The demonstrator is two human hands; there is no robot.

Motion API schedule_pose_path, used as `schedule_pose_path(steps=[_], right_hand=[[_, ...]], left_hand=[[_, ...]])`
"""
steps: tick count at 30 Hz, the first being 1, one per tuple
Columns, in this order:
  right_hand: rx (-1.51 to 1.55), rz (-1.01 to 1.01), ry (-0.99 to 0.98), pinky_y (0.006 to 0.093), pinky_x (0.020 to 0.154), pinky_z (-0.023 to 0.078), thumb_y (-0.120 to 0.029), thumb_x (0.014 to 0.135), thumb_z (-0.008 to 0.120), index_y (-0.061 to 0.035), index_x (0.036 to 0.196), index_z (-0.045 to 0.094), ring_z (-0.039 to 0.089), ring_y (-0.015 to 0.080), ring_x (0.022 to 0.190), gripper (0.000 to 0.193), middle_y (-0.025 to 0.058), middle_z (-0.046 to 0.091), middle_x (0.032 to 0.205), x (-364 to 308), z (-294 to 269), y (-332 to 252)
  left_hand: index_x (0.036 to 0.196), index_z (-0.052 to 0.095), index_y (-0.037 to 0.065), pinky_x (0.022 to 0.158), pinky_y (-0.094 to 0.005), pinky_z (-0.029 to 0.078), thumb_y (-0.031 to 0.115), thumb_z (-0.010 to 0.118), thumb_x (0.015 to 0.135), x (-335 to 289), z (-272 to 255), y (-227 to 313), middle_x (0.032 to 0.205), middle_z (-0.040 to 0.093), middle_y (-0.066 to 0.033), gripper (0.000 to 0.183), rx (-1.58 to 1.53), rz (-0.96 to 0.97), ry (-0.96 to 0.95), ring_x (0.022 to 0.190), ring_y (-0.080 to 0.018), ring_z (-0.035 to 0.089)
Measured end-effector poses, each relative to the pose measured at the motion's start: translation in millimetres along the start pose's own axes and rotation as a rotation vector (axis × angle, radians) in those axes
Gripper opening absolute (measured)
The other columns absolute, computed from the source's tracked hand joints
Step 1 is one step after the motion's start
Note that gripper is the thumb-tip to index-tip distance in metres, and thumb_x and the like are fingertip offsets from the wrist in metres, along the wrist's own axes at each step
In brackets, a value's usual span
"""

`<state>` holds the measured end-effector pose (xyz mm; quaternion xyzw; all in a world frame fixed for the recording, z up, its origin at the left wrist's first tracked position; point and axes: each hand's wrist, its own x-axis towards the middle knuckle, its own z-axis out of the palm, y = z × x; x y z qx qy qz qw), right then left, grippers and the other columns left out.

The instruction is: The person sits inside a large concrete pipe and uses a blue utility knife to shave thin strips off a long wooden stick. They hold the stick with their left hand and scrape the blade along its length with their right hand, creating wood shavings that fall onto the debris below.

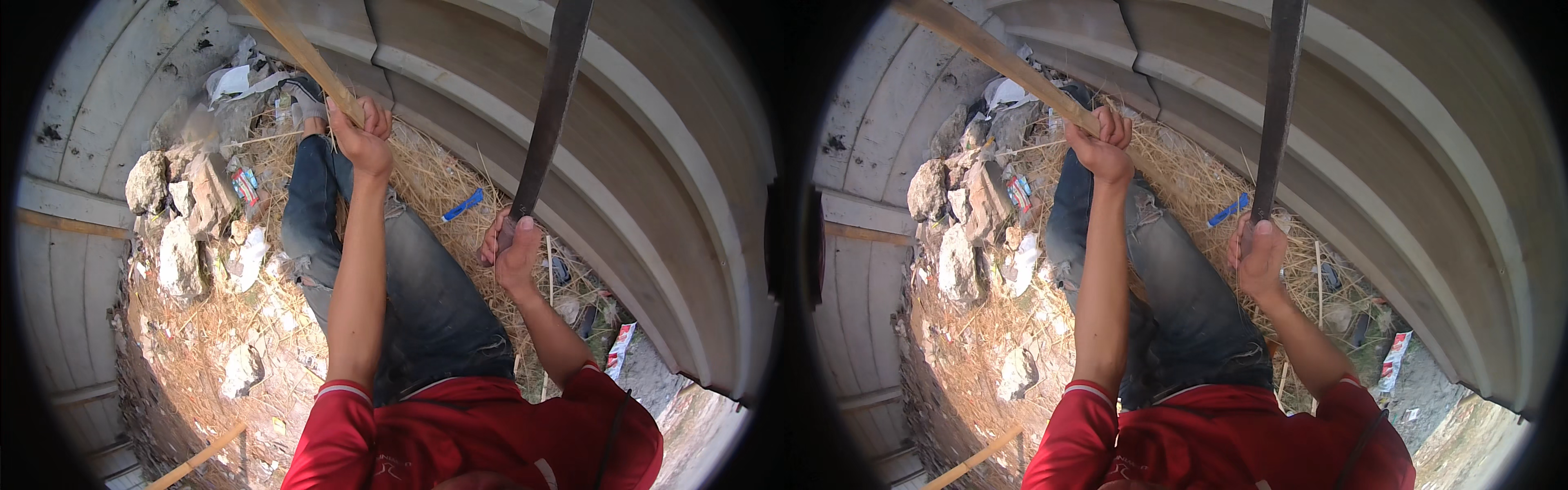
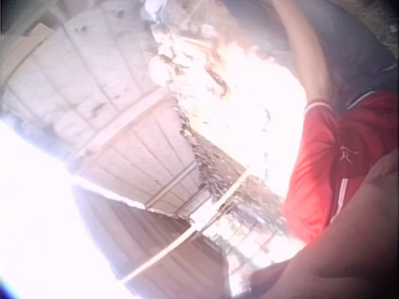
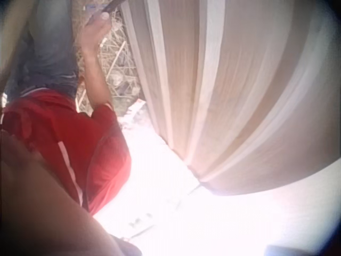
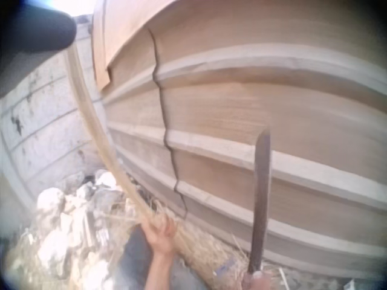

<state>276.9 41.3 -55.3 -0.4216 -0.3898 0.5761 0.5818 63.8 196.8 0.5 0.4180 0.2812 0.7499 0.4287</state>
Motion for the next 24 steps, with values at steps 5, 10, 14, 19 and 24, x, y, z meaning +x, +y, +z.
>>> schedule_pose_path(steps=[5, 10, 14, 19, 24], right_hand=[[-0.421, 1.008, -0.079, 0.0266, 0.042, 0.037, -0.053, 0.108, 0.047, -0.0085, 0.082, 0.049, 0.043, 0.0098, 0.046, 0.051, 0.0018, 0.046, 0.062, -9.2, -38.0, 47.1], [-0.219, 0.667, -0.039, 0.0274, 0.04, 0.036, -0.053, 0.107, 0.05, -0.0082, 0.082, 0.05, 0.043, 0.0109, 0.044, 0.051, 0.0015, 0.044, 0.059, 4.8, -35.1, 12.1], [-0.019, 0.254, 0.019, 0.0277, 0.039, 0.036, -0.057, 0.107, 0.047, -0.0072, 0.088, 0.051, 0.04, 0.011, 0.041, 0.053, 0.0022, 0.044, 0.058, 27.0, -3.1, -52.4], [-0.017, 0.116, -0.016, 0.0266, 0.039, 0.036, -0.061, 0.107, 0.04, -0.0062, 0.091, 0.051, 0.041, 0.0099, 0.04, 0.058, 0.0025, 0.044, 0.057, 21.2, -2.3, -88.3], [-0.027, 0.247, -0.061, 0.0266, 0.039, 0.037, -0.056, 0.108, 0.044, -0.0063, 0.09, 0.051, 0.042, 0.0104, 0.04, 0.054, 0.0027, 0.045, 0.056, 4.3, -2.6, -85.5]], left_hand=[[0.06, 0.028, 0.016, 0.046, -0.0273, 0.016, 0.062, 0.027, 0.104, 1.5, 6.6, -9.6, 0.052, 0.023, 0.0043, 0.063, 0.004, -0.118, -0.175, 0.047, -0.0097, 0.017], [0.06, 0.028, 0.015, 0.047, -0.0281, 0.015, 0.065, 0.023, 0.106, 4.8, -5.9, -9.9, 0.051, 0.022, 0.0044, 0.068, -0.05, -0.16, -0.32, 0.048, -0.0097, 0.017], [0.062, 0.031, 0.015, 0.047, -0.0274, 0.019, 0.064, 0.029, 0.107, 17.8, -8.3, -10.6, 0.053, 0.026, 0.0038, 0.067, -0.011, -0.087, -0.176, 0.048, -0.0093, 0.022], [0.07, 0.04, 0.01, 0.048, -0.027, 0.03, 0.062, 0.044, 0.106, 18.6, 2.1, -16.6, 0.06, 0.041, 0.0002, 0.064, 0.183, 0.31, 0.49, 0.054, -0.0101, 0.039], [0.08, 0.048, 0.005, 0.049, -0.026, 0.041, 0.048, 0.054, 0.107, 2.6, -0.6, -15.0, 0.063, 0.052, -0.0032, 0.051, 0.389, 0.325, 0.301, 0.055, -0.0106, 0.051]])
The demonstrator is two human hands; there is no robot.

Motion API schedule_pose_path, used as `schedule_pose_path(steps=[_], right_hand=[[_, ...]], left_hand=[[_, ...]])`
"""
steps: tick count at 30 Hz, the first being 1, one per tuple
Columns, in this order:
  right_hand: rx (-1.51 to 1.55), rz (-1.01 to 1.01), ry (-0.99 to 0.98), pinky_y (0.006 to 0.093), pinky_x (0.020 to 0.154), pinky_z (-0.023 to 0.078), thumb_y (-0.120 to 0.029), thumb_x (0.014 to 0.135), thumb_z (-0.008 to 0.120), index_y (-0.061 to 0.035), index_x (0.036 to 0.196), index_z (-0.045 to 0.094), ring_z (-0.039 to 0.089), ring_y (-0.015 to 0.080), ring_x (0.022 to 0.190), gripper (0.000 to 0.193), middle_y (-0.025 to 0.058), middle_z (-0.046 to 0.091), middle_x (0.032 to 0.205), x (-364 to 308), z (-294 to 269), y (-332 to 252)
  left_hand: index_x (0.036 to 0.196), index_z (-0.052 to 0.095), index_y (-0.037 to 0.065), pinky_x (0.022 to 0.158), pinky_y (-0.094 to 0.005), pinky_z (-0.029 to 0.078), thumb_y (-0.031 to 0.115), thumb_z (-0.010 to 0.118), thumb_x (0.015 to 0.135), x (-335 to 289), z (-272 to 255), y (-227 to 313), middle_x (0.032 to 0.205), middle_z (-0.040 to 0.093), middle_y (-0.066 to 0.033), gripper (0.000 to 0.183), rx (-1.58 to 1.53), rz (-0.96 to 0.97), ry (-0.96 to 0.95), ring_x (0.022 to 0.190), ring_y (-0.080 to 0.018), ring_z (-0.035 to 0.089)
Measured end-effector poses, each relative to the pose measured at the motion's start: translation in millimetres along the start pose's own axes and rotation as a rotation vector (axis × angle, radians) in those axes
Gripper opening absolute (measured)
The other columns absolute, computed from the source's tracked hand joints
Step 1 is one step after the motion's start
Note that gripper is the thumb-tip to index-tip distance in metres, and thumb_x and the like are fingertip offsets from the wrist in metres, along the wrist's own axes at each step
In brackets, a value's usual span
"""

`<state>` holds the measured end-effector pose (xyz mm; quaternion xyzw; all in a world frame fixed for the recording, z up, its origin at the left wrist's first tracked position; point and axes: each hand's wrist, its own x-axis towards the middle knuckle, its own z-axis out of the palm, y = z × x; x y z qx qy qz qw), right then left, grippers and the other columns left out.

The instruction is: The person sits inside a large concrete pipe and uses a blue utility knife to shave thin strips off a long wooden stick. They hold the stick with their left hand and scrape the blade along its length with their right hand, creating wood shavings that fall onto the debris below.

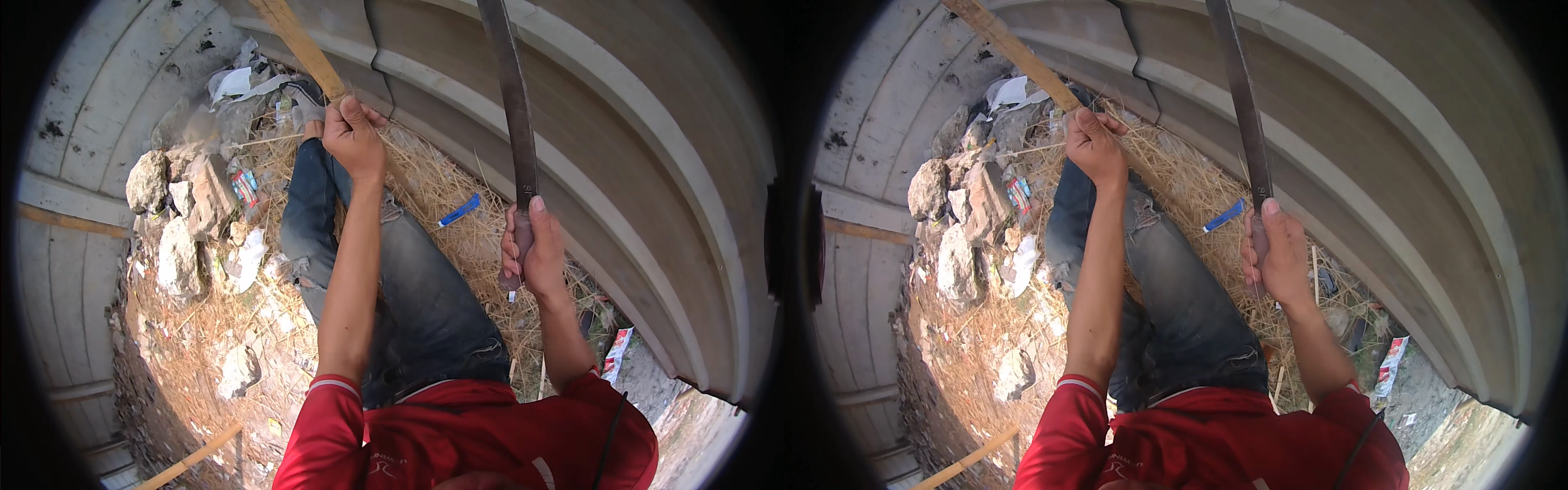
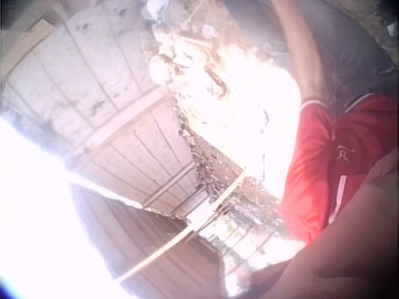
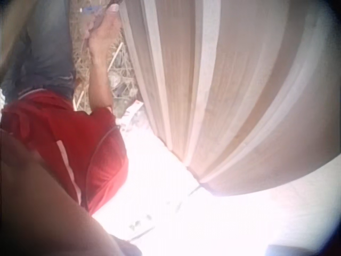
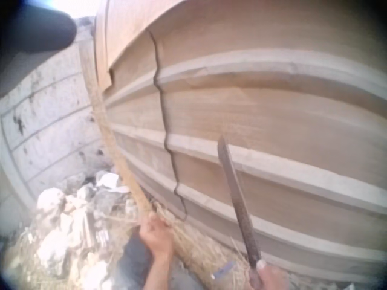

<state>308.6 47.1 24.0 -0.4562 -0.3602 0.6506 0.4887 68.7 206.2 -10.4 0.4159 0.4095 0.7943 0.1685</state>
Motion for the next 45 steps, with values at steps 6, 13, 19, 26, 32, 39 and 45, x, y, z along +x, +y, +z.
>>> schedule_pose_path(steps=[6, 13, 19, 26, 32, 39, 45], right_hand=[[-0.13, 0.456, -0.116, 0.027, 0.037, 0.036, -0.056, 0.107, 0.046, -0.0062, 0.085, 0.051, 0.042, 0.0099, 0.039, 0.055, 0.001, 0.045, 0.056, -0.8, -0.7, 83.5], [-0.171, 0.295, -0.083, 0.0273, 0.037, 0.035, -0.056, 0.108, 0.046, -0.0062, 0.087, 0.051, 0.041, 0.0102, 0.039, 0.054, 0.0014, 0.044, 0.056, 24.6, -1.7, 50.7], [0.212, -0.263, 0.04, 0.0277, 0.039, 0.037, -0.055, 0.109, 0.042, -0.0057, 0.09, 0.05, 0.042, 0.0099, 0.042, 0.054, 0.0025, 0.044, 0.058, 19.7, 28.2, 8.2], [-0.103, 0.828, -0.041, 0.0296, 0.04, 0.037, -0.06, 0.107, 0.043, -0.0071, 0.09, 0.048, 0.041, 0.0104, 0.043, 0.055, 0.0013, 0.044, 0.059, 4.9, -25.1, 112.4], [0.058, 0.189, 0.01, 0.0305, 0.042, 0.039, -0.059, 0.107, 0.042, -0.0067, 0.092, 0.048, 0.042, 0.0104, 0.044, 0.054, 0.0031, 0.046, 0.061, 11.9, -5.1, 27.3], [0.032, -0.085, -0.015, 0.0297, 0.042, 0.038, -0.058, 0.107, 0.043, -0.0073, 0.089, 0.048, 0.042, 0.0109, 0.044, 0.054, 0.0017, 0.045, 0.061, -5.4, 8.7, 74.5], [-0.248, 0.566, -0.131, 0.0295, 0.042, 0.038, -0.06, 0.106, 0.045, -0.006, 0.087, 0.049, 0.041, 0.0102, 0.045, 0.058, 0.0014, 0.044, 0.06, 8.2, -7.5, 69.4]], left_hand=[[0.092, 0.053, 0.004, 0.047, -0.0228, 0.042, 0.039, 0.057, 0.108, 11.9, -0.8, -17.2, 0.066, 0.058, -0.0041, 0.038, 0.026, 0.024, -0.003, 0.051, -0.0095, 0.054], [0.093, 0.055, 0.004, 0.048, -0.0242, 0.041, 0.026, 0.059, 0.108, 3.1, 8.9, 0.4, 0.069, 0.058, -0.0011, 0.027, 0.007, -0.022, -0.033, 0.053, -0.006, 0.051], [0.096, 0.053, 0.003, 0.056, -0.0226, 0.043, 0.025, 0.058, 0.109, 14.4, 11.7, -14.7, 0.075, 0.058, -0.0004, 0.026, -0.011, 0.018, 0.07, 0.062, -0.0058, 0.053], [0.094, 0.053, 0.005, 0.058, -0.0225, 0.039, 0.027, 0.058, 0.109, 18.3, 11.9, -16.2, 0.076, 0.053, 0.0028, 0.027, -0.024, 0.05, 0.124, 0.067, -0.0057, 0.05], [0.082, 0.048, 0.01, 0.049, -0.0233, 0.03, 0.039, 0.056, 0.109, 21.6, -13.7, -20.6, 0.068, 0.042, 0.004, 0.04, -0.223, -0.111, -0.055, 0.057, -0.0049, 0.039], [0.08, 0.047, 0.007, 0.046, -0.0233, 0.029, 0.05, 0.055, 0.106, 17.4, -6.3, -15.7, 0.069, 0.041, -0.0002, 0.051, -0.298, -0.166, -0.039, 0.054, -0.0081, 0.036], [0.084, 0.048, 0.006, 0.046, -0.0239, 0.029, 0.058, 0.044, 0.106, 13.5, -10.8, -13.6, 0.07, 0.043, -0.0014, 0.056, -0.393, -0.189, 0.02, 0.056, -0.0092, 0.04]])
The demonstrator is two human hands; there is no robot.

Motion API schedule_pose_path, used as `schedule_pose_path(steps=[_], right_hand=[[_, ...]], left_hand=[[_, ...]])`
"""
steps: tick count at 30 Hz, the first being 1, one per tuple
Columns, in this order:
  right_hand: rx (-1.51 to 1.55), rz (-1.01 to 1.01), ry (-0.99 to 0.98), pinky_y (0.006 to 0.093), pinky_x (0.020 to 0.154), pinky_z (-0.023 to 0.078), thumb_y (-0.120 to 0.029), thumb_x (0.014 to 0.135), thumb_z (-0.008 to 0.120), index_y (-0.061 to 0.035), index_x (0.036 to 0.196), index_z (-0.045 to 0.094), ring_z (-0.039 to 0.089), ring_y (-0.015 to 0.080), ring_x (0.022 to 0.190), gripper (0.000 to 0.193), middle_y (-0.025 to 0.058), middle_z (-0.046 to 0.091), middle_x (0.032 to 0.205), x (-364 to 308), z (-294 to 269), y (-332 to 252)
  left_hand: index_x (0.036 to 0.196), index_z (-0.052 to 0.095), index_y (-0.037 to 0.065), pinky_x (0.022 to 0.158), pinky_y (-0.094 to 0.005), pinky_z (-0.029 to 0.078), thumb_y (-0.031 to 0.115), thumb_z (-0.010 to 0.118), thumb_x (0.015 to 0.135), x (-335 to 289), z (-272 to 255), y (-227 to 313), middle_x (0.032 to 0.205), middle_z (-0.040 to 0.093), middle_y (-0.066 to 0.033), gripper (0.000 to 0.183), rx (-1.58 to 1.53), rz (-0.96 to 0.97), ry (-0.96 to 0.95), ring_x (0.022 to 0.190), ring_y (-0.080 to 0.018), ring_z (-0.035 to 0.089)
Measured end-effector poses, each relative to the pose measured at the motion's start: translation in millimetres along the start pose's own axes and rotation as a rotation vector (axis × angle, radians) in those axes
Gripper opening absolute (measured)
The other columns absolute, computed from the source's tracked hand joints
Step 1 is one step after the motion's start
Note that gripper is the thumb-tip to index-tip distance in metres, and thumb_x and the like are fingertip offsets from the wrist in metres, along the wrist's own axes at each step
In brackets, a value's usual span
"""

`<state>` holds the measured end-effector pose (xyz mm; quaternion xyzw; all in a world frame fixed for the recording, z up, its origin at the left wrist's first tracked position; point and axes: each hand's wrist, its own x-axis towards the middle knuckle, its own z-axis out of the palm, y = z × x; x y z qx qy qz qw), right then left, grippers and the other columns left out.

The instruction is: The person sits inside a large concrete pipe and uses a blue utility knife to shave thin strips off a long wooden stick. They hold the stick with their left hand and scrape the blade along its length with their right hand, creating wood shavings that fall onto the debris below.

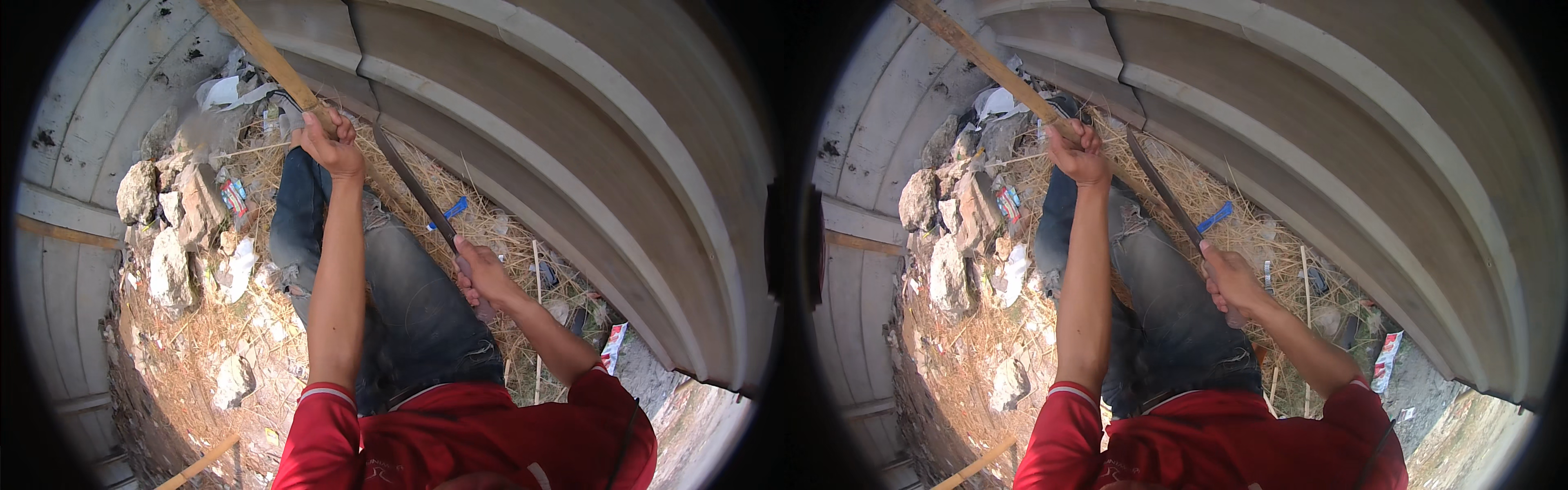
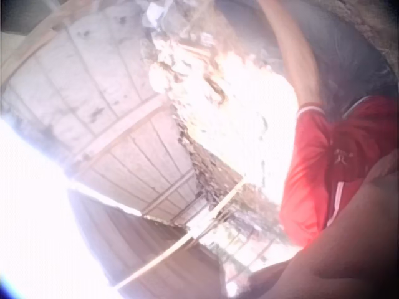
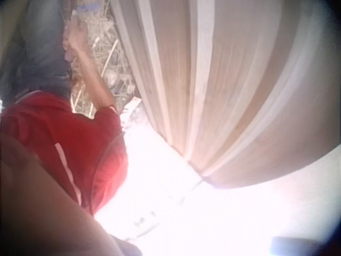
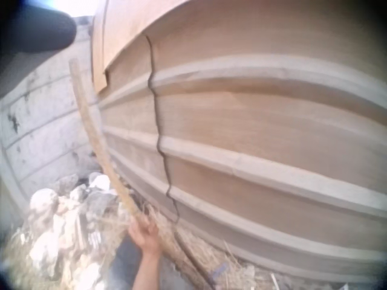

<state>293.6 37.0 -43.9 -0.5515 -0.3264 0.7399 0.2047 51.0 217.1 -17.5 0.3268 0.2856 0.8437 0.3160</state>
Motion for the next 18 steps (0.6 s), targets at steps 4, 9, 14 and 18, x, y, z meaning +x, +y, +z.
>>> schedule_pose_path(steps=[4, 9, 14, 18], right_hand=[[0.255, -0.529, 0.041, 0.029, 0.042, 0.038, -0.06, 0.106, 0.046, -0.0051, 0.089, 0.051, 0.042, 0.0098, 0.046, 0.058, 0.0013, 0.044, 0.059, -28.9, 16.3, -50.8], [0.151, -0.593, 0.105, 0.03, 0.042, 0.038, -0.059, 0.106, 0.046, -0.0061, 0.087, 0.05, 0.043, 0.0112, 0.045, 0.057, 0.0015, 0.045, 0.06, -6.0, 26.8, 3.8], [0.004, 0.081, 0.063, 0.0286, 0.04, 0.037, -0.057, 0.107, 0.047, -0.0069, 0.085, 0.05, 0.042, 0.0109, 0.043, 0.055, 0.0015, 0.045, 0.06, 15.5, 2.4, 36.8], [0.18, -0.299, 0.088, 0.0275, 0.037, 0.036, -0.059, 0.107, 0.045, -0.0082, 0.087, 0.049, 0.039, 0.0094, 0.04, 0.055, 0.0011, 0.043, 0.056, -9.7, 7.0, -19.0]], left_hand=[[0.086, 0.049, 0.006, 0.047, -0.024, 0.029, 0.06, 0.04, 0.106, 5.5, -7.5, -4.8, 0.073, 0.044, -0.0021, 0.058, 0.024, -0.008, -0.067, 0.057, -0.0098, 0.041], [0.085, 0.049, 0.006, 0.048, -0.0238, 0.029, 0.06, 0.04, 0.105, 1.8, 2.2, -10.6, 0.073, 0.045, -0.0023, 0.059, 0.002, -0.015, -0.025, 0.057, -0.0103, 0.041], [0.087, 0.049, 0.008, 0.049, -0.024, 0.03, 0.063, 0.039, 0.104, 0.0, -4.3, -4.8, 0.075, 0.046, -0.0018, 0.059, -0.001, 0.018, 0.093, 0.058, -0.0106, 0.042], [0.09, 0.049, 0.009, 0.049, -0.0238, 0.031, 0.063, 0.04, 0.104, 10.9, -14.0, -5.1, 0.076, 0.048, -0.0024, 0.056, 0.01, 0.032, 0.031, 0.058, -0.011, 0.043]])
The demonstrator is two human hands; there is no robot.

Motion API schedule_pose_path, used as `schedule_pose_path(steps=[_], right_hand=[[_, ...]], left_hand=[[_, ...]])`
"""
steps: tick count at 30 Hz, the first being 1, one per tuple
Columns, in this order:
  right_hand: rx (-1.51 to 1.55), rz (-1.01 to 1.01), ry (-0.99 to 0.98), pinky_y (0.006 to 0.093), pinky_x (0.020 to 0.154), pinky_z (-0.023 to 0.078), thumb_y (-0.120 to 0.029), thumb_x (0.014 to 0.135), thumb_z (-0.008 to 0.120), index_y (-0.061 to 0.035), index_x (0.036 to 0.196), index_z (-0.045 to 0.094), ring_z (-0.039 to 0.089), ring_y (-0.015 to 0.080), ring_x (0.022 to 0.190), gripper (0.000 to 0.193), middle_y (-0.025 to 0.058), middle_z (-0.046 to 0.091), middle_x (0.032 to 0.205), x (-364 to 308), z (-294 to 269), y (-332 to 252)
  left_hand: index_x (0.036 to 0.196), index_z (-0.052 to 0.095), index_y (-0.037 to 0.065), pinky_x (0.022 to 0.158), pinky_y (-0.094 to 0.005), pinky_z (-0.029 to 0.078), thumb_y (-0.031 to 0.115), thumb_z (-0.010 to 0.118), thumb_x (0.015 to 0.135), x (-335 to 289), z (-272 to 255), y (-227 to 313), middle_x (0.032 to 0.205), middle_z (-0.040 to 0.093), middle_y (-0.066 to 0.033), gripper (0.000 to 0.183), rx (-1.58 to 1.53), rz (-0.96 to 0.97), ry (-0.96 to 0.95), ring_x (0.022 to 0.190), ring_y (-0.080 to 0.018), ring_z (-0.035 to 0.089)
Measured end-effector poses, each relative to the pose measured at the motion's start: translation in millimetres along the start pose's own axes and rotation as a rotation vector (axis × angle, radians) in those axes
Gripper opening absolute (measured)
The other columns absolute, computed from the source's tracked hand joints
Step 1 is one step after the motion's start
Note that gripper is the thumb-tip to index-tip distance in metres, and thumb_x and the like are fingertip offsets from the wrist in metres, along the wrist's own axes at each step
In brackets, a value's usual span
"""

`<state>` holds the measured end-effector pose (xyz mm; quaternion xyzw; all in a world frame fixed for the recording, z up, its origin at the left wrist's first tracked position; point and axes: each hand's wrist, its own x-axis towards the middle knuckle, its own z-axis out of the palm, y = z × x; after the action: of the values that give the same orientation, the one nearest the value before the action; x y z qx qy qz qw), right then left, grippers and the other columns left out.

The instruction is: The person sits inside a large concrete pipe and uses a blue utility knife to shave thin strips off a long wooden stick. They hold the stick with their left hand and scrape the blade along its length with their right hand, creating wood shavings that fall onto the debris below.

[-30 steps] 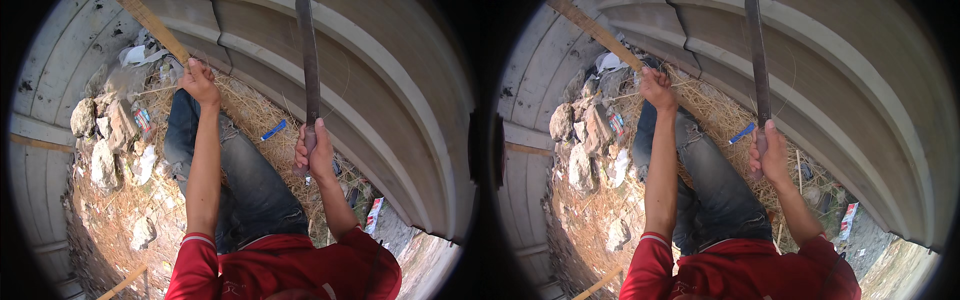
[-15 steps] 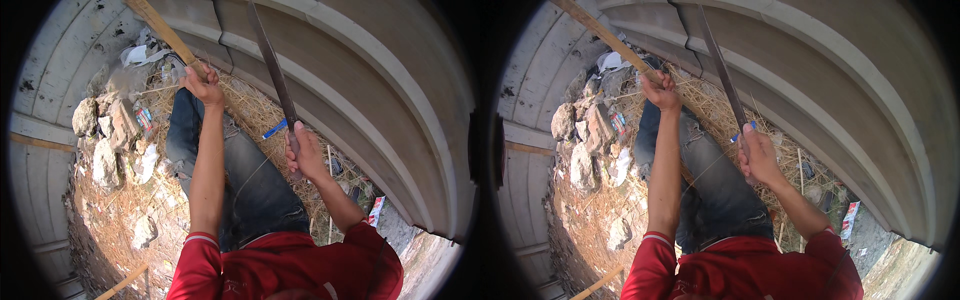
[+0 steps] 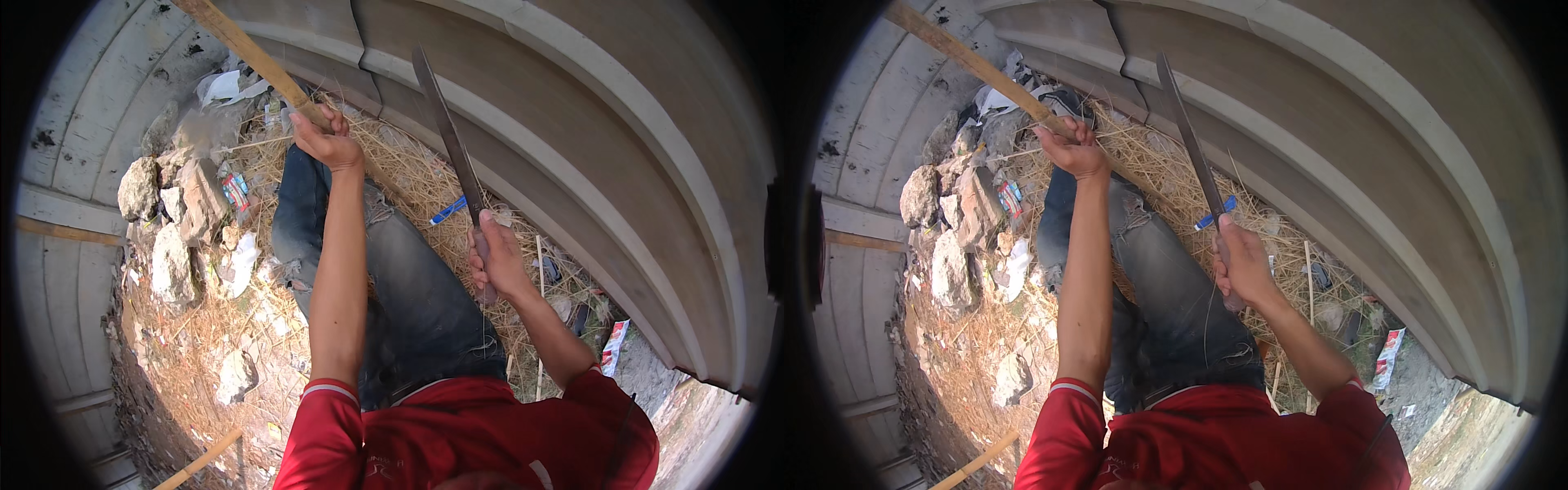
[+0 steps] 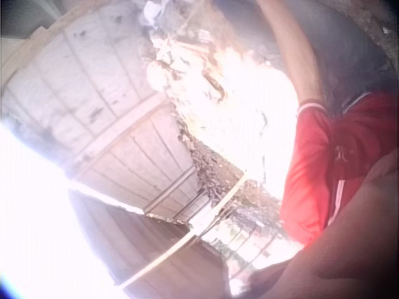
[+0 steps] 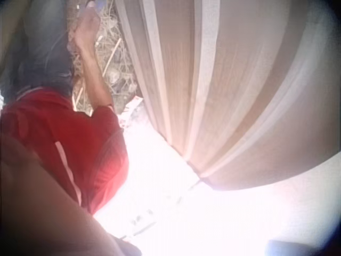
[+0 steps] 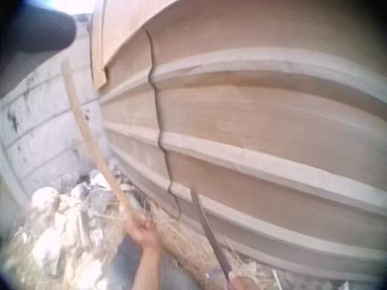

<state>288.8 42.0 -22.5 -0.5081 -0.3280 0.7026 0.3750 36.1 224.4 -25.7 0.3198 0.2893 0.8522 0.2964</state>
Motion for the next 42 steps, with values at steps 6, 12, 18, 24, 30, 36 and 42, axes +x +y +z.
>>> schedule_pose_path(steps=[6, 12, 18, 24, 30, 36, 42], right_hand=[[-0.111, -0.401, 0.003, 0.0297, 0.042, 0.041, -0.057, 0.107, 0.047, -0.0077, 0.089, 0.049, 0.042, 0.0119, 0.042, 0.052, 0.0031, 0.046, 0.059, 6.2, -4.5, 56.0], [-0.544, 0.422, 0.099, 0.0355, 0.047, 0.045, -0.054, 0.104, 0.055, -0.0023, 0.078, 0.056, 0.053, 0.0176, 0.049, 0.058, 0.0057, 0.052, 0.06, 19.1, -82.0, 143.6], [-0.568, 0.138, 0.242, 0.0417, 0.057, 0.048, -0.05, 0.104, 0.057, 0.0019, 0.079, 0.062, 0.059, 0.0263, 0.055, 0.058, 0.0146, 0.058, 0.062, 6.9, -102.4, 141.7], [-1.113, -0.106, 0.351, 0.0495, 0.075, 0.053, -0.047, 0.102, 0.059, 0.0006, 0.089, 0.067, 0.07, 0.0413, 0.08, 0.049, 0.0253, 0.066, 0.074, -11.9, -143.3, 129.9], [-1.725, -0.175, 0.309, 0.0487, 0.084, 0.056, -0.037, 0.097, 0.066, 0.0015, 0.109, 0.07, 0.073, 0.0424, 0.089, 0.041, 0.0268, 0.07, 0.101, -27.5, -197.4, 152.0], [-0.789, -0.473, 0.23, 0.0375, 0.085, 0.057, -0.014, 0.088, 0.078, -0.001, 0.121, 0.069, 0.073, 0.0269, 0.102, 0.036, 0.0192, 0.069, 0.117, 10.8, -72.2, 51.5], [-0.648, -0.868, 0.08, 0.0337, 0.076, 0.056, -0.019, 0.084, 0.086, -0.0053, 0.121, 0.072, 0.067, 0.022, 0.076, 0.042, 0.0123, 0.071, 0.11, 49.0, 33.0, 23.9]], left_hand=[[0.089, 0.048, 0.009, 0.048, -0.0242, 0.03, 0.061, 0.043, 0.104, -3.9, 12.8, -3.6, 0.074, 0.048, -0.0026, 0.055, 0.011, 0.031, 0.09, 0.056, -0.0112, 0.043], [0.08, 0.046, 0.008, 0.046, -0.0249, 0.028, 0.057, 0.047, 0.106, 0.2, 2.8, 31.3, 0.069, 0.045, -0.0032, 0.056, 0.013, 0.082, 0.223, 0.051, -0.0098, 0.038], [0.079, 0.043, 0.01, 0.045, -0.0231, 0.027, 0.068, 0.045, 0.103, 2.2, 12.2, 112.5, 0.062, 0.037, 0.0011, 0.063, 0.224, 0.189, 0.289, 0.051, -0.0081, 0.033], [0.081, 0.045, 0.012, 0.046, -0.0216, 0.025, 0.075, 0.038, 0.101, -11.4, 28.2, 169.9, 0.06, 0.035, 0.0018, 0.066, 0.246, 0.281, 0.32, 0.05, -0.0087, 0.033], [0.082, 0.045, 0.013, 0.047, -0.0228, 0.027, 0.074, 0.029, 0.103, -23.5, 21.6, 201.3, 0.058, 0.035, 0.0012, 0.067, 0.206, 0.298, 0.291, 0.049, -0.0101, 0.033], [0.075, 0.049, 0.014, 0.04, -0.0228, 0.023, 0.069, 0.03, 0.106, -41.4, 18.9, 212.8, 0.055, 0.035, 0.0013, 0.066, 0.102, 0.298, 0.316, 0.042, -0.0101, 0.031], [0.075, 0.05, 0.015, 0.04, -0.0233, 0.023, 0.065, 0.03, 0.108, -57.4, 13.7, 222.3, 0.054, 0.035, 0.0018, 0.064, 0.034, 0.251, 0.303, 0.042, -0.0101, 0.03]])
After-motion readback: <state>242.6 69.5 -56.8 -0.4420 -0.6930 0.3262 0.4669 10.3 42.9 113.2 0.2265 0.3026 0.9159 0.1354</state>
